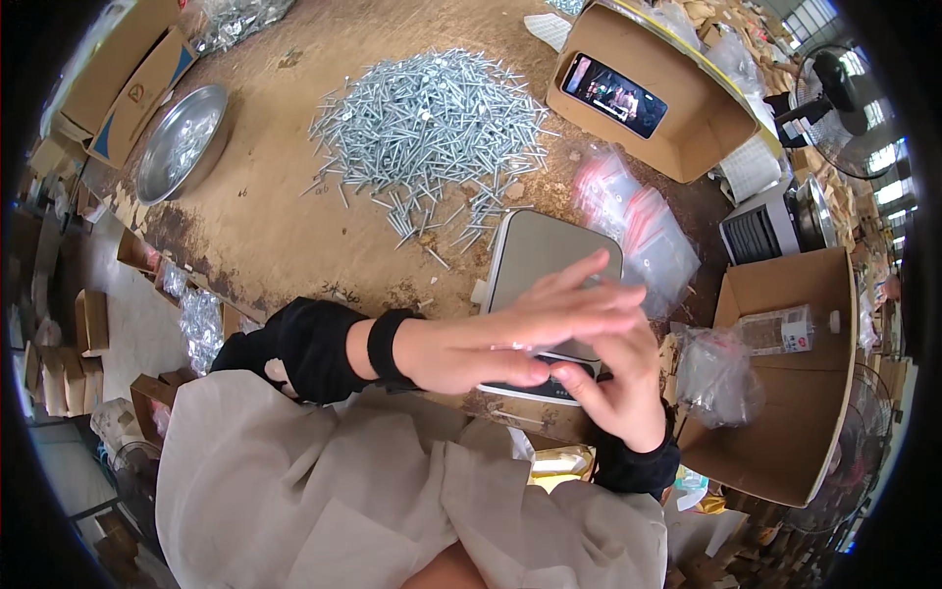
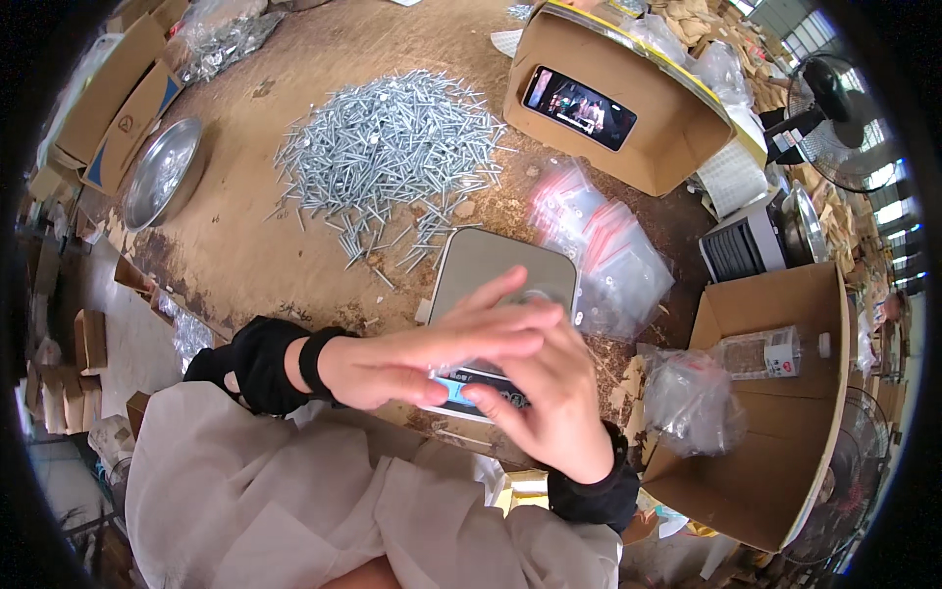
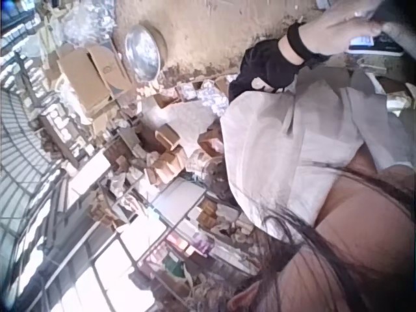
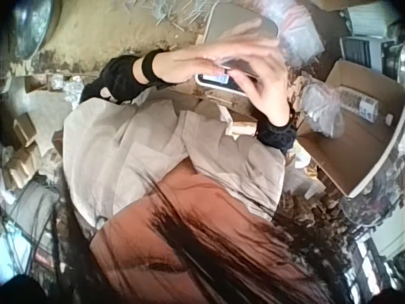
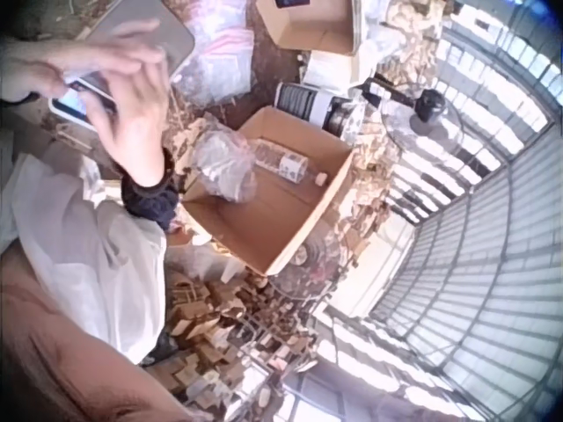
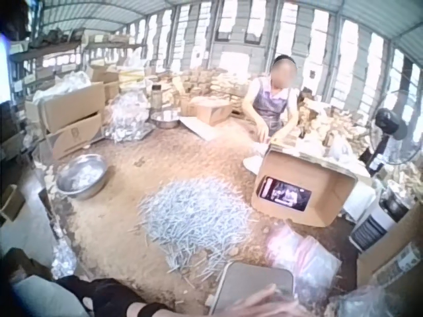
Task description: The person weighs small metal nails using a digital scale and places them into small plastic bags. They repeatedly scoop nails from a large pile on the table, place them on the scale, and transfer them into bags, occasionally adjusting the quantity to reach a target weight.
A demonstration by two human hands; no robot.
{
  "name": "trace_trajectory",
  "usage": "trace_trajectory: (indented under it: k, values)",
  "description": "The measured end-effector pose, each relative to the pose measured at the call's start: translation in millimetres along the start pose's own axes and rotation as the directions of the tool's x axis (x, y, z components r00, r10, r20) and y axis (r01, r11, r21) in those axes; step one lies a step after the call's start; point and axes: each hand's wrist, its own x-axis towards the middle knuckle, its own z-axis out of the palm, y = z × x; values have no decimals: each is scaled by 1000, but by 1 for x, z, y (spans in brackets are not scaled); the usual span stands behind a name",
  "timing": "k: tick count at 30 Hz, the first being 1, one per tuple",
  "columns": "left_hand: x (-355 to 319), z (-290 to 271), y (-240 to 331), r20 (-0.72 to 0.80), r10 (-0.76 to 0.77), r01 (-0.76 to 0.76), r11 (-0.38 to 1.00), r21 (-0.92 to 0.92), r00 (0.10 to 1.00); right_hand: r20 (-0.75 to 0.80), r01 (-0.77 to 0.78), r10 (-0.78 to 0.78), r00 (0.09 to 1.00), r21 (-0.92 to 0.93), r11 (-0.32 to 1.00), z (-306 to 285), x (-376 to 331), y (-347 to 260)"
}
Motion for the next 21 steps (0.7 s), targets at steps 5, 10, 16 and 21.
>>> trace_trajectory:
  k: [5, 10, 16, 21]
  values:
    - [2, 3, 9, -182, 10, 2, 998, 67, 983, -81, 114, -103, 991, 134, 984, -5, 5, 0]
    - [-3, -4, 20, -277, -97, 154, 969, 193, 956, -277, 303, -264, 924, 108, 947, -6, -5, 2]
    - [-7, -5, 25, -252, -76, 145, 953, 267, 965, -328, 245, -201, 923, 98, 965, -6, -7, 5]
    - [-8, 3, 20, -146, 36, 27, 912, 409, 989, -186, 224, -198, 962, 129, 966, -1, 3, 1]
